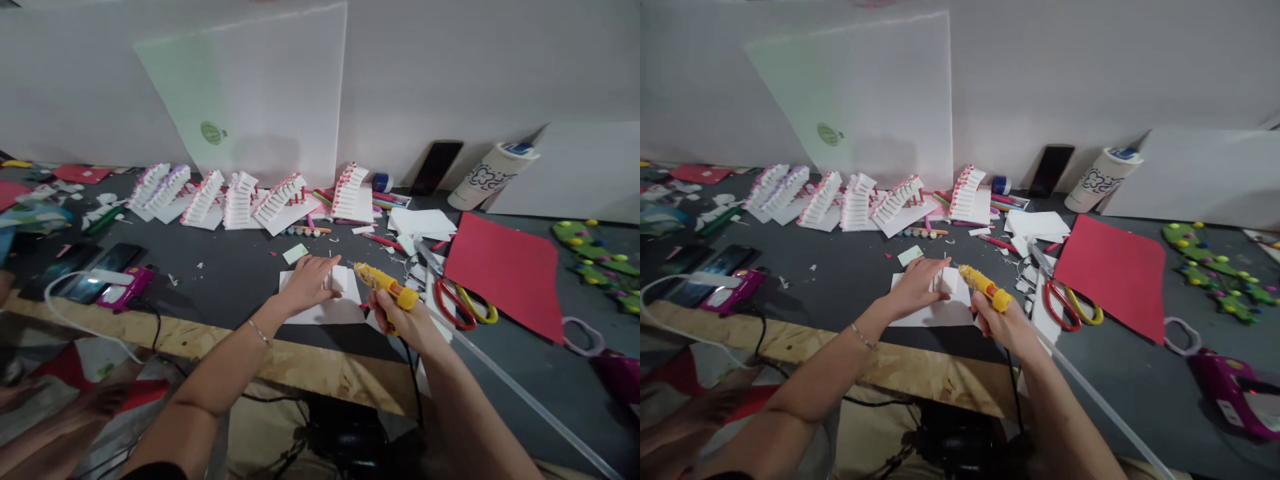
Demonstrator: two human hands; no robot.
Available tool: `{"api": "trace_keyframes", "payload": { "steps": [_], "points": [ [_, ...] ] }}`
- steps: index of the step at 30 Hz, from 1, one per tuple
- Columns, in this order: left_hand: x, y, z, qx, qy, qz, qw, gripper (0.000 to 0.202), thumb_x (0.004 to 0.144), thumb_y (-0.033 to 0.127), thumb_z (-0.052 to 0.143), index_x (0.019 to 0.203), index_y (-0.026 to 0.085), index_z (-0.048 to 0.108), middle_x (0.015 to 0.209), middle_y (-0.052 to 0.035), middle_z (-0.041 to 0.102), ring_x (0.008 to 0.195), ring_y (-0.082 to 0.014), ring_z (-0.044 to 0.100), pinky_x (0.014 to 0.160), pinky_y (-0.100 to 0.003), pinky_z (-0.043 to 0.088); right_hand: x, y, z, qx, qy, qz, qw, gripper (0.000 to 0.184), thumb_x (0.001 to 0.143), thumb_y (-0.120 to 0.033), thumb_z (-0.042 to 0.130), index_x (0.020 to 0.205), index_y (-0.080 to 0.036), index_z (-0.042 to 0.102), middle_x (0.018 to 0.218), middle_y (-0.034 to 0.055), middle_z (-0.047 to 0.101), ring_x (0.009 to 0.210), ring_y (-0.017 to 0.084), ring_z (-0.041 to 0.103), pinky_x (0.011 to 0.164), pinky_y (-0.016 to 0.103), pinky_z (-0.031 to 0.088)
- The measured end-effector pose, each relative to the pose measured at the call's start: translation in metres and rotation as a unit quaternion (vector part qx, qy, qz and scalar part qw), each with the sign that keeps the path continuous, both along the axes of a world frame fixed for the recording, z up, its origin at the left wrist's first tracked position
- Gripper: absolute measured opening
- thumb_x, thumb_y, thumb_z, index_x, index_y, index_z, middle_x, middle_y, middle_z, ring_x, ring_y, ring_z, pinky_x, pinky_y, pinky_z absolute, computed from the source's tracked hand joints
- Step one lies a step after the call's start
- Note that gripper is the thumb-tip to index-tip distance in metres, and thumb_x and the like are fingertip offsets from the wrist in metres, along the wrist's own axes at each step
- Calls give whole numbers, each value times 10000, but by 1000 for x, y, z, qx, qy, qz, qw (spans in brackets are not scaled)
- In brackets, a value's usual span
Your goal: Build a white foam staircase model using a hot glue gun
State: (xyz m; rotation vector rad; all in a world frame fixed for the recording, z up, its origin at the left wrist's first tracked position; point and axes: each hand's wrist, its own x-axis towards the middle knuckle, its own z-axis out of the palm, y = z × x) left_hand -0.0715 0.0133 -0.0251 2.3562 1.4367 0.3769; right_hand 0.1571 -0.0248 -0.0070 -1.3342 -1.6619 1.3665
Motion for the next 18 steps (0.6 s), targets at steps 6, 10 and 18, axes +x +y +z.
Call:
{"api": "trace_keyframes", "payload": {
  "steps": [6,10,18],
  "points": [
    [-1,1,-2,-6,-22,-1,1000,819,804,507,728,1481,213,375,1412,-134,568,1316,-302,497,1141,-479,273,-1,-3,-4,-22,-127,2,992,521,874,-667,408,575,-247,489,452,-17,518,470,138,518,521,271,410],
    [-3,3,-4,11,-37,-4,999,835,810,581,691,1490,224,364,1402,-135,569,1315,-309,494,1139,-491,277,5,-3,-12,-49,-145,1,988,526,869,-686,415,611,-242,528,465,-10,539,520,155,554,546,274,412],
    [-1,3,-5,27,-37,-12,999,868,801,593,695,1499,209,351,1371,-141,586,1276,-314,509,1107,-479,322,1,-5,-16,-39,-128,-19,991,556,861,-691,455,542,-240,514,504,7,561,503,144,534,490,266,390]
  ]
}}
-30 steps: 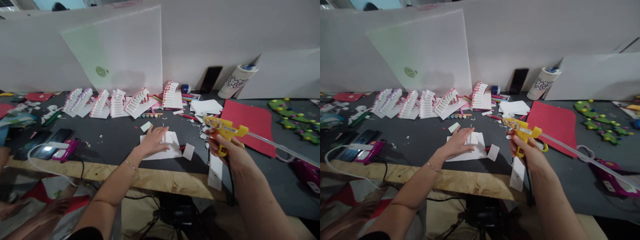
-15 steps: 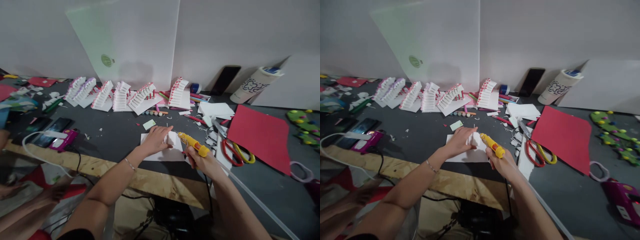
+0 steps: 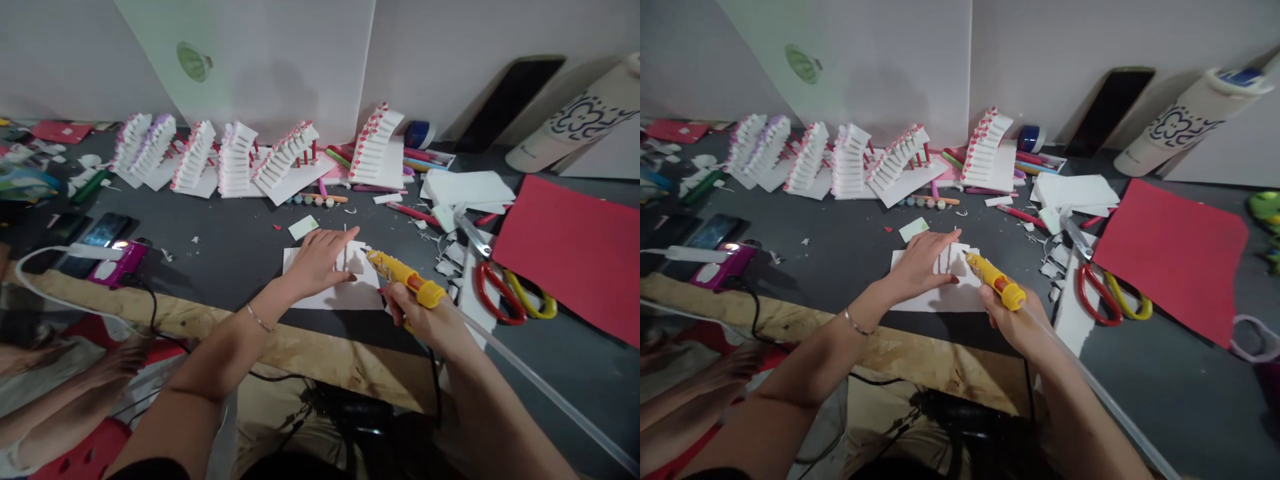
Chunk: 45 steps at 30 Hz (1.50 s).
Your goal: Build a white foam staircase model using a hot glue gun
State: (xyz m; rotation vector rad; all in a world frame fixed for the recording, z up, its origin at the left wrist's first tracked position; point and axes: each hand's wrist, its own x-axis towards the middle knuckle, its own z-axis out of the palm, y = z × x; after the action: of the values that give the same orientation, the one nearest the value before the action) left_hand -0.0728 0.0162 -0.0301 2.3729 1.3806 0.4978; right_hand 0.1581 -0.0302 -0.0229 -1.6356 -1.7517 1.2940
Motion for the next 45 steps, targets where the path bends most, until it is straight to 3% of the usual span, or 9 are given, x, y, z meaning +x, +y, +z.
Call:
{"api": "trace_keyframes", "payload": {
  "steps": [13,25,32,45],
  "points": [
    [3,-3,6,15,-10,-9,1000,806,828,473,718,1495,219,345,1363,-123,587,1261,-289,518,1108,-462,312,-7,4,-2,-2,0,-31,1000,566,827,-714,488,520,-238,481,484,20,534,497,146,531,461,261,385],
    [2,-2,0,29,-26,-17,999,803,851,599,629,1507,246,329,1349,-122,594,1237,-297,523,1087,-476,322,-5,3,-4,-18,-32,-57,998,588,777,-772,496,528,-239,509,480,28,547,472,150,531,451,271,393],
    [2,-3,2,21,-18,-13,1000,800,856,568,641,1508,226,327,1352,-120,592,1252,-287,516,1100,-466,312,0,2,-8,-14,-55,-37,998,617,813,-774,473,512,-236,502,457,25,547,457,147,534,479,280,403],
    [0,0,5,6,-23,0,1000,830,859,628,599,1517,212,313,1381,-128,586,1285,-294,501,1099,-467,314,-1,1,7,6,-94,6,996,688,797,-809,427,417,-241,504,445,52,573,421,151,557,430,270,431]
  ]
}}
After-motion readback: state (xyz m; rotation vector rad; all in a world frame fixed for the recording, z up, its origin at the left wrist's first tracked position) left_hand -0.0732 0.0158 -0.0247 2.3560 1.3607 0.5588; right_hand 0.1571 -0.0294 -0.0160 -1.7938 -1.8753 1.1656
